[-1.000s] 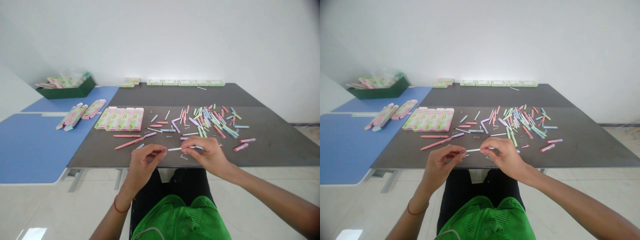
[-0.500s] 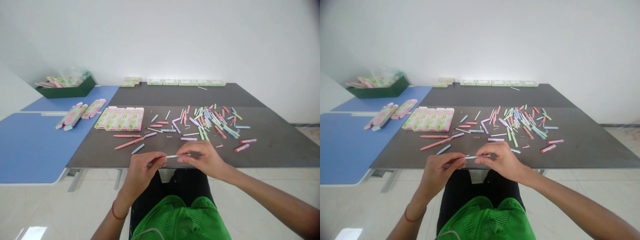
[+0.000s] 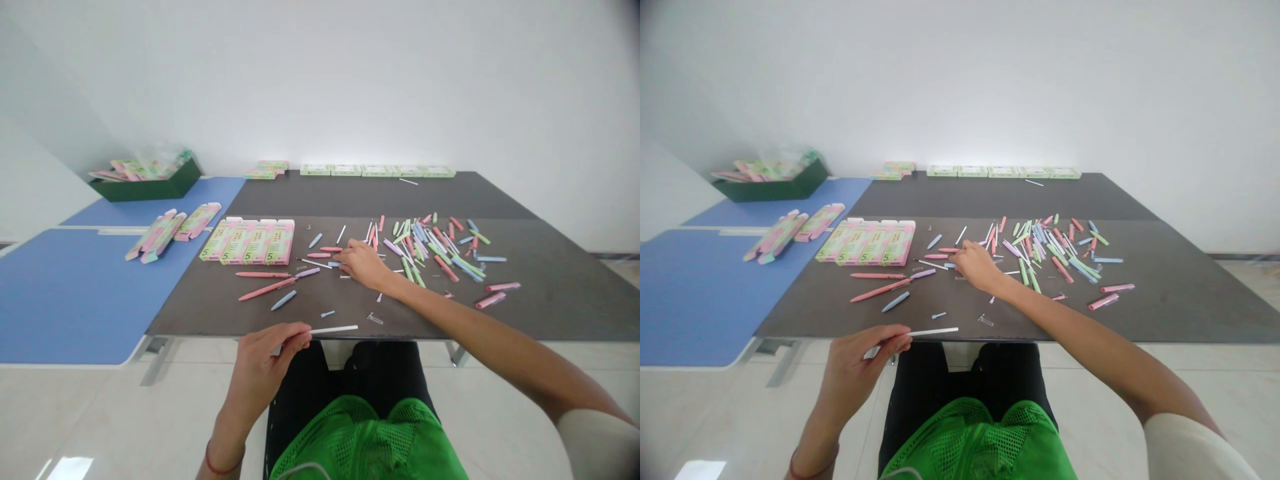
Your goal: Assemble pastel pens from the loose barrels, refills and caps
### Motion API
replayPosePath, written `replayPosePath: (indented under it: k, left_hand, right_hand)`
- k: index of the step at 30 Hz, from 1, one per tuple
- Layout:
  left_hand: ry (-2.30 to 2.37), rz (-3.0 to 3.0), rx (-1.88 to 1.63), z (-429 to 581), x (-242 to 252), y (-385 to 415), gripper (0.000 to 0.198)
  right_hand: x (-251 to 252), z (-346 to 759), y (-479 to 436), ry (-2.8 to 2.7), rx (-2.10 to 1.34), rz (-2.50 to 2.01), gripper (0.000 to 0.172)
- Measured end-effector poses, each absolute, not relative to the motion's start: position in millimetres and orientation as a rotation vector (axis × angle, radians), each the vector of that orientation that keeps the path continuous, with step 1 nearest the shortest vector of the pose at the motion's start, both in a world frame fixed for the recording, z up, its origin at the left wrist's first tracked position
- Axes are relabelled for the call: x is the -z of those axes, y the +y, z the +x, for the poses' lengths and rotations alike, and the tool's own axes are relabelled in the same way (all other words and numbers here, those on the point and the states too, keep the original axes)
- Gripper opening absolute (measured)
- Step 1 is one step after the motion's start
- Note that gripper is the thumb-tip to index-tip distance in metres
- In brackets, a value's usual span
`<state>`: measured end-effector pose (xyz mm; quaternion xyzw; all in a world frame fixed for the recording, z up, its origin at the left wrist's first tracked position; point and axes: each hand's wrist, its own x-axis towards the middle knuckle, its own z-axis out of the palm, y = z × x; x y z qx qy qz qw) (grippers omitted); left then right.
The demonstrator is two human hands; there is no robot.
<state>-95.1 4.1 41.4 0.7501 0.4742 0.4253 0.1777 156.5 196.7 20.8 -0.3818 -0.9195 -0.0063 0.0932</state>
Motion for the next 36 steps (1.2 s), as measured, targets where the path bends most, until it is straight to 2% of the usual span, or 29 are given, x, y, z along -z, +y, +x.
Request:
replayPosePath:
  k: [4,7,9,11,16,24,36]
  left_hand:
    - [1.508,2.185,-1.304,-107.4,-21.5,8.4,0.009]
    - [1.657,2.226,-1.382,-116.4,2.0,14.1,0.012]
    - [1.765,2.278,-1.380,-117.6,15.0,16.9,0.013]
    - [1.836,2.356,-1.298,-114.4,22.0,18.8,0.014]
    - [1.985,2.457,-1.002,-99.7,17.1,25.8,0.017]
    - [2.009,2.569,-0.774,-97.8,6.1,43.8,0.023]
    - [1.983,2.598,-0.726,-95.8,3.6,46.1,0.021]
  right_hand:
    - [-20.3,161.8,203.6,-2.637,-0.038,-1.130,0.020]
    - [-28.2,173.6,193.2,-2.289,-0.381,-0.964,0.024]
    - [-38.9,179.7,176.2,-2.047,-0.635,-0.808,0.020]
    - [-53.1,183.1,152.9,-1.913,-0.748,-0.700,0.016]
    - [-84.8,183.6,98.9,-1.848,-0.937,-0.594,0.019]
    - [-91.5,182.2,86.2,-1.805,-0.997,-0.741,0.015]
    - [-89.2,179.3,79.3,-1.828,-0.983,-0.789,0.012]
